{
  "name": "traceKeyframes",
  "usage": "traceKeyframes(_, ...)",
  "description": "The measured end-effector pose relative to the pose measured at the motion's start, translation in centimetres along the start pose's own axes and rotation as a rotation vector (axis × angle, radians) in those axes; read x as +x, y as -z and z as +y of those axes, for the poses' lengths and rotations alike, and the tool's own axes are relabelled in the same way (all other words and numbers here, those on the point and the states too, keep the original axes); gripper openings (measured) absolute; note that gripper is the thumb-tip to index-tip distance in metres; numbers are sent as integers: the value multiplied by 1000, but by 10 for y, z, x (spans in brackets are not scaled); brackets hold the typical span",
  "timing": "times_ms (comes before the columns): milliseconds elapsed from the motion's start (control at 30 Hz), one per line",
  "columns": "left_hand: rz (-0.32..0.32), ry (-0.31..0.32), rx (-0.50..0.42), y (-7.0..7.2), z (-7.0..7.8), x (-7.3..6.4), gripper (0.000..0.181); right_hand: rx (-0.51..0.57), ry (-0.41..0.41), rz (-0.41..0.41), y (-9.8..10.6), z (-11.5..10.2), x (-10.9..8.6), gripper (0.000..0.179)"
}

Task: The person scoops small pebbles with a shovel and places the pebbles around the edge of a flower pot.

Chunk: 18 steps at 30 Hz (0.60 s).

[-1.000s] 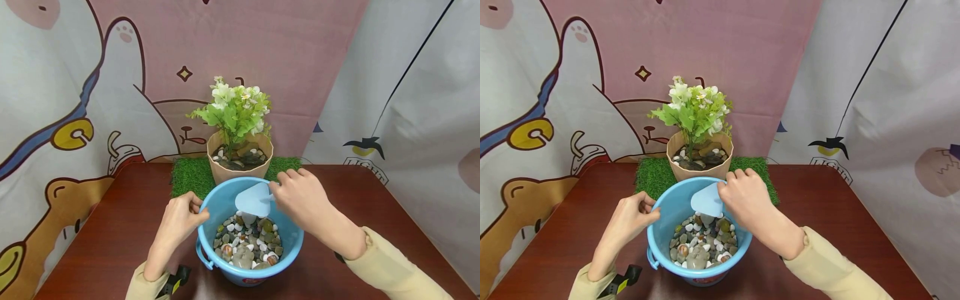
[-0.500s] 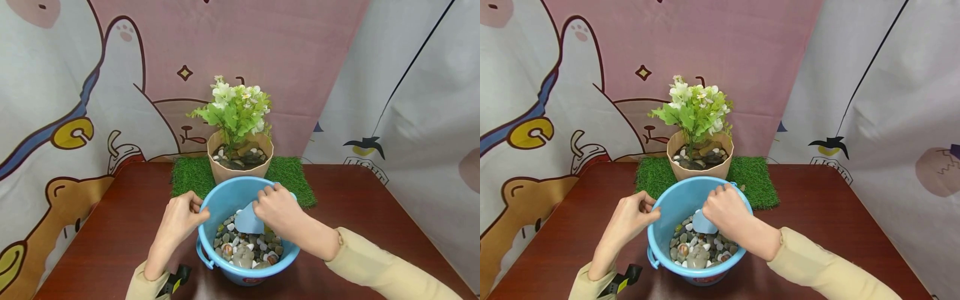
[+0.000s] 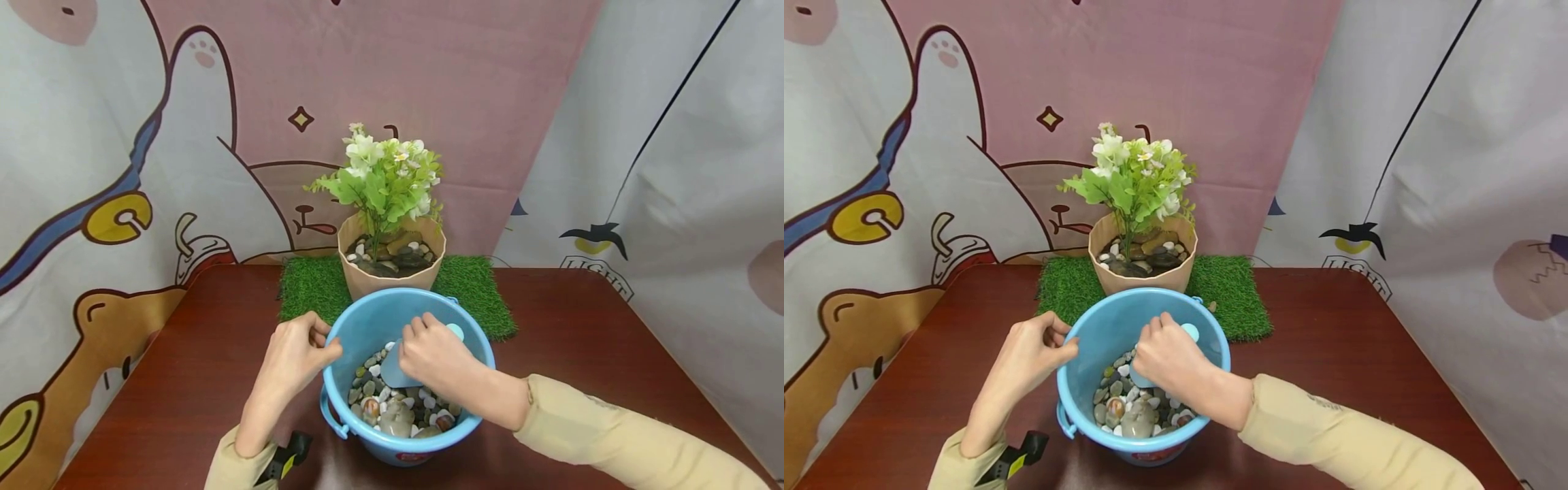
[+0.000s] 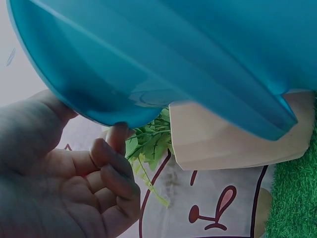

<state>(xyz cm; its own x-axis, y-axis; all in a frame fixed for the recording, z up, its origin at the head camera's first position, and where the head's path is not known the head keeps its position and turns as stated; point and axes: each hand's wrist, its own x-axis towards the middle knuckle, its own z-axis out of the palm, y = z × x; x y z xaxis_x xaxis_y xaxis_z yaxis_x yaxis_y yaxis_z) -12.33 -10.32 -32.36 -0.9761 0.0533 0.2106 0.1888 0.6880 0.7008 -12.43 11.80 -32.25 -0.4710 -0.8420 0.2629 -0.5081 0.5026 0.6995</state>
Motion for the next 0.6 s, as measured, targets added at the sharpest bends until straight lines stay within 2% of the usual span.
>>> traceKeyframes(100, -4, 1, 1, 0, 0, 0, 12, 2, 29, -8, 0, 0, 0, 20)
traceKeyframes(300, -9, 6, -3, 0, 1, 0, 11, 40, 71, -82, -1, 1, 0, 25)
traceKeyframes(600, -36, 33, 6, 2, 4, 0, 13, 130, 16, -168, -10, 7, 0, 24)
